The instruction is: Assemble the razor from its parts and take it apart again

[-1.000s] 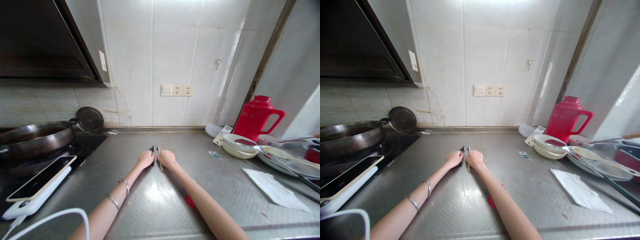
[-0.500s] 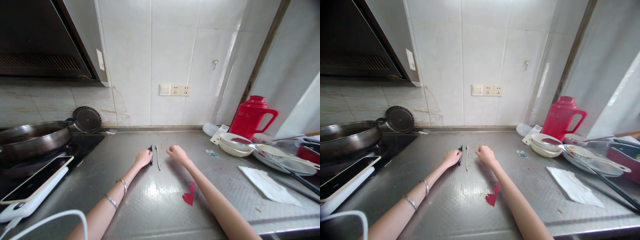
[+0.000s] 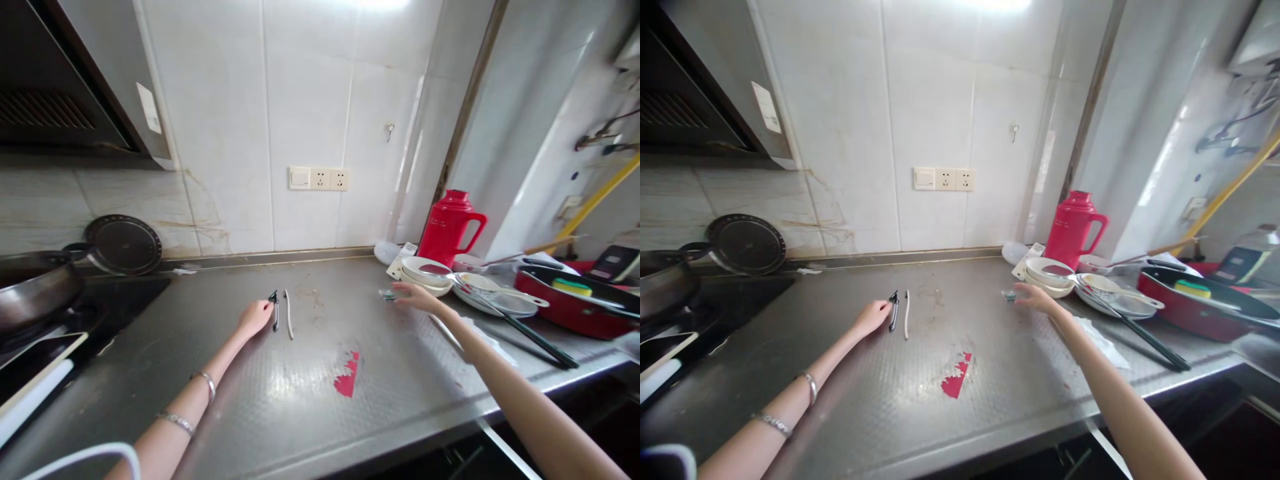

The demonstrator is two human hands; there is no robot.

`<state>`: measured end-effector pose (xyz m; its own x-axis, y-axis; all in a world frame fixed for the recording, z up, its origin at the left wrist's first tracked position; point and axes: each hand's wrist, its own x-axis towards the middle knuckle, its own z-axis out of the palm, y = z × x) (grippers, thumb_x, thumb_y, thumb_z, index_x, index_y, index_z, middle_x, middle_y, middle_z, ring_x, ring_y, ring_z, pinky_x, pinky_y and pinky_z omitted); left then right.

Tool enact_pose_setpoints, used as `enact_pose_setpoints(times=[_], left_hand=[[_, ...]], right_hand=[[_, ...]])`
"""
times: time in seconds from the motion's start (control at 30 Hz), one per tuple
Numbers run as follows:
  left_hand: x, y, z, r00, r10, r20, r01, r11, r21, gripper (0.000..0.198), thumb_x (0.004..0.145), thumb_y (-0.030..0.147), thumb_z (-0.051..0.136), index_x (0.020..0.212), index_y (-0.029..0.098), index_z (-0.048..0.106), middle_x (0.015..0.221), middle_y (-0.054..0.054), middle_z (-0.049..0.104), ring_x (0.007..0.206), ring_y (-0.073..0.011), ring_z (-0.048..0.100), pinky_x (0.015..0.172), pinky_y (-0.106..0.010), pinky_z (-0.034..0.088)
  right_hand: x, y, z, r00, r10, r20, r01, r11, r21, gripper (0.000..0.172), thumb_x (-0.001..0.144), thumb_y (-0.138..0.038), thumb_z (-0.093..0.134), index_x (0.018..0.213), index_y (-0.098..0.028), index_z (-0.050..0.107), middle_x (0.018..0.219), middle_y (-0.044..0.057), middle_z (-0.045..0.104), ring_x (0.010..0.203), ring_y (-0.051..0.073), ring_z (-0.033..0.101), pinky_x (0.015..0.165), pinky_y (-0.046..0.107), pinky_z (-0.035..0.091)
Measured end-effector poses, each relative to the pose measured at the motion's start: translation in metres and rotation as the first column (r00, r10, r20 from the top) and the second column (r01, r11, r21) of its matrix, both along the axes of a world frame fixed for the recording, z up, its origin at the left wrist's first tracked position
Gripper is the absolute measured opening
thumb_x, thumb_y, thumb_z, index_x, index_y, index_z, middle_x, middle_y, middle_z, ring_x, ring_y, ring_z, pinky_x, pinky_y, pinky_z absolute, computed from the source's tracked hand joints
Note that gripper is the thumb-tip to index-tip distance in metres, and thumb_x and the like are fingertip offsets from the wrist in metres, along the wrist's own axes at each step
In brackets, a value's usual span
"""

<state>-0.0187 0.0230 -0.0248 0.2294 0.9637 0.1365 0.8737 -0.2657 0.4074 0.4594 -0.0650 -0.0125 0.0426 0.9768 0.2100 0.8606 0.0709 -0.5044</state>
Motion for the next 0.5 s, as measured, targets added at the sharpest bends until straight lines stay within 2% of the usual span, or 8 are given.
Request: enact_pose_setpoints(times=[0.17, 0.37, 0.5], left_hand=[[0.0, 0.0, 0.002, 1.0, -0.009, 0.011, 0.009, 1.0, -0.016, 0.036, 0.085, 0.033, 0.033, 0.065, 0.017, 0.059, 0.069, -0.005, 0.065, 0.063, -0.0163, 0.055, 0.052, -0.023, 0.026], [-0.003, 0.003, 0.0, 0.997, -0.057, 0.06, 0.057, 0.998, -0.001, 0.034, 0.083, 0.03, 0.033, 0.06, 0.017, 0.054, 0.059, -0.002, 0.059, 0.057, -0.0143, 0.052, 0.051, -0.022, 0.025], [-0.004, 0.004, -0.001, 0.996, -0.044, 0.073, 0.045, 0.999, -0.009, 0.034, 0.083, 0.031, 0.033, 0.059, 0.017, 0.053, 0.055, -0.001, 0.057, 0.054, -0.0136, 0.05, 0.051, -0.022, 0.025]], right_hand=[[0.017, 0.005, 0.006, 0.997, 0.075, 0.022, -0.072, 0.991, -0.113, 0.065, 0.065, -0.029, 0.062, 0.127, -0.014, 0.049, 0.128, 0.013, 0.053, 0.118, 0.026, 0.048, 0.101, 0.038, 0.033], [0.017, 0.018, 0.006, 0.995, 0.083, 0.055, -0.07, 0.976, -0.207, 0.067, 0.064, -0.022, 0.06, 0.129, -0.015, 0.047, 0.129, 0.012, 0.052, 0.118, 0.024, 0.048, 0.102, 0.036, 0.032], [0.015, 0.021, 0.005, 0.995, 0.086, 0.052, -0.071, 0.968, -0.241, 0.067, 0.062, -0.02, 0.06, 0.128, -0.017, 0.048, 0.128, 0.011, 0.053, 0.116, 0.024, 0.05, 0.1, 0.035, 0.035]])
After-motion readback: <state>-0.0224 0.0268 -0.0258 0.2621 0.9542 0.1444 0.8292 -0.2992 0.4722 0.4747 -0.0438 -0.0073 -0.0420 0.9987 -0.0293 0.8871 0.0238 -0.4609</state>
